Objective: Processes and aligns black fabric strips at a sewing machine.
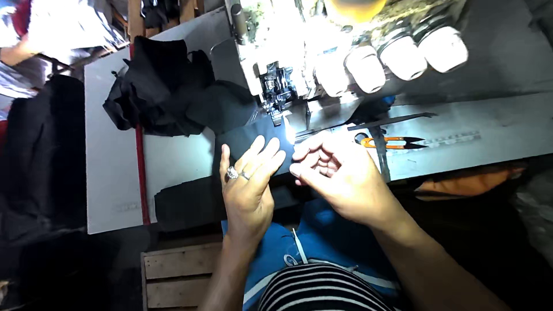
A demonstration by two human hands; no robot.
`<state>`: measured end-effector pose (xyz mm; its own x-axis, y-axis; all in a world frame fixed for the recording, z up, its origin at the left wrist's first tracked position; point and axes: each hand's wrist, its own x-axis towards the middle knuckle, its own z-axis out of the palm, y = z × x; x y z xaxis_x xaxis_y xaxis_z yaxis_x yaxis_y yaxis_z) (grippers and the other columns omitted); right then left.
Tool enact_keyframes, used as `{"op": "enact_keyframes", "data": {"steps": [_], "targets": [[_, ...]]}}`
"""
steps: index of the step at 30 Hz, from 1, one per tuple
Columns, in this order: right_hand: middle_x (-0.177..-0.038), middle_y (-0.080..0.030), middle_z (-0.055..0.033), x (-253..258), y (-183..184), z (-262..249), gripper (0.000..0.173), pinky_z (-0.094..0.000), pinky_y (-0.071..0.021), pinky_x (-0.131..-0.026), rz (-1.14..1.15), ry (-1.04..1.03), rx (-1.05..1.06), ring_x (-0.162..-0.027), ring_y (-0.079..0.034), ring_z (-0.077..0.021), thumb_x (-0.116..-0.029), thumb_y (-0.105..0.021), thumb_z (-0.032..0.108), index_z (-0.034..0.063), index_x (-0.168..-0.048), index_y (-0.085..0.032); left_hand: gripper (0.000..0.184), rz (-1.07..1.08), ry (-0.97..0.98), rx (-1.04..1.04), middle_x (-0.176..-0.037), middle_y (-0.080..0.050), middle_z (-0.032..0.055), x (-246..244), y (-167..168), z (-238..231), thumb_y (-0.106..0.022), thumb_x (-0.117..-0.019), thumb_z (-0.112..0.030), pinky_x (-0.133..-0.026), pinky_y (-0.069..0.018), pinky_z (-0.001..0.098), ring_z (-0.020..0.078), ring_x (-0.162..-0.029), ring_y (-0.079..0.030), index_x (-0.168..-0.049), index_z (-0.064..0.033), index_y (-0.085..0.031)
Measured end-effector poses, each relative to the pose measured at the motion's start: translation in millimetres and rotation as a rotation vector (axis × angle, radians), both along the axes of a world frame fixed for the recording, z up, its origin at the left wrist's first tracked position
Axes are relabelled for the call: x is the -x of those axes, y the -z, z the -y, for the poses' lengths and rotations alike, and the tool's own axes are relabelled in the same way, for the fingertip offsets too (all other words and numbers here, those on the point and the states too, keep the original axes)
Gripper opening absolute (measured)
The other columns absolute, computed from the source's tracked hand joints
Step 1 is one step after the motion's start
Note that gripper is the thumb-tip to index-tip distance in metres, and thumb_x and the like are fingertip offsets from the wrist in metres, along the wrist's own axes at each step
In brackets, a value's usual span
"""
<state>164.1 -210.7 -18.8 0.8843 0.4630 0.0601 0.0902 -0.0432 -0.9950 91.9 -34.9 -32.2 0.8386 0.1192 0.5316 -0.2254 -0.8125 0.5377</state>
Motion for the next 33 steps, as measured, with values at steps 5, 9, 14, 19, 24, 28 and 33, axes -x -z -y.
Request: {"op": "enact_keyframes", "data": {"steps": [5,9,14,19,24,28,33], "targets": [[-0.083,-0.075,0.0077,-13,4,-11,0.013,-0.0169,-0.0604,-0.061,0.147,0.133,0.079,-0.07,-0.07,-0.0007,-0.0911,-0.073,0.015,0.0141,-0.102,-0.079,0.034,-0.021,0.032,0.033,-0.128,-0.073,0.0009,-22,1,-16,-0.05,-0.1018,-0.005,-0.124,-0.0215,0.0653,0.0241,-0.138,-0.055,-0.115,-0.0158,-0.079],[-0.082,-0.075,0.0059,-18,6,-11,0.01,-0.019,-0.0624,-0.064,0.162,0.14,0.051,-0.072,-0.071,-0.0027,-0.0917,-0.072,0.014,0.0113,-0.099,-0.077,0.039,-0.038,0.03,-0.006,-0.135,-0.069,0.0,-47,-3,-31,-0.041,-0.1041,-0.01,-0.125,-0.02,0.0602,0.0233,-0.144,-0.048,-0.122,-0.0139,-0.076],[-0.086,-0.076,0.0022,2,7,3,0.011,-0.0243,-0.0656,-0.067,0.047,0.062,-0.001,-0.074,-0.074,-0.0091,-0.0958,-0.07,0.012,0.0084,-0.104,-0.076,0.048,-0.182,-0.042,-0.104,-0.16,-0.046,-0.0019,-52,-11,-34,-0.035,-0.1063,-0.022,-0.127,-0.0189,0.0558,0.0215,-0.156,-0.026,-0.148,-0.0139,-0.057],[-0.09,-0.076,0.003,30,5,12,0.014,-0.0241,-0.0644,-0.068,-0.083,-0.197,0.052,-0.075,-0.073,-0.0081,-0.0983,-0.069,0.018,0.0093,-0.108,-0.075,0.055,-0.131,-0.128,0.051,-0.166,-0.035,0.0085,-12,-36,-71,-0.035,-0.1097,-0.03,-0.125,-0.0297,0.046,0.0197,-0.153,-0.033,-0.158,-0.0053,-0.038],[-0.145,-0.057,-0.0072,40,0,-34,0.043,-0.028,-0.0601,-0.093,-0.061,-0.408,0.215,-0.124,-0.062,-0.0122,-0.0931,-0.075,0.034,0.0128,-0.129,-0.069,0.055,-0.216,-0.247,0.156,-0.145,-0.056,0.0185,-54,-81,-137,-0.056,-0.0949,-0.002,-0.083,-0.0601,0.0444,0.0255,-0.104,-0.069,-0.149,-0.0031,-0.047],[-0.149,-0.049,-0.012,41,-2,-99,0.071,-0.0328,-0.058,-0.096,-0.177,-0.412,0.26,-0.129,-0.058,-0.0188,-0.0876,-0.08,0.039,0.0143,-0.148,-0.052,0.084,-0.526,0.034,-0.039,-0.155,-0.049,0.0153,-109,-56,-161,-0.073,-0.0823,0.0,-0.111,-0.0442,0.0614,0.0353,-0.139,-0.051,-0.158,-0.0116,-0.04],[-0.145,-0.055,-0.0142,43,5,-151,0.077,-0.0379,-0.0508,-0.104,-0.25,-0.214,0.229,-0.128,-0.057,-0.0203,-0.0868,-0.079,0.034,0.0102,-0.151,-0.044,0.055,-0.749,0.027,-0.223,-0.144,-0.058,0.0138,-92,-16,-149,-0.076,-0.0803,-0.006,-0.089,-0.0522,0.0704,0.0403,-0.121,-0.062,-0.134,-0.011,-0.065]]}}
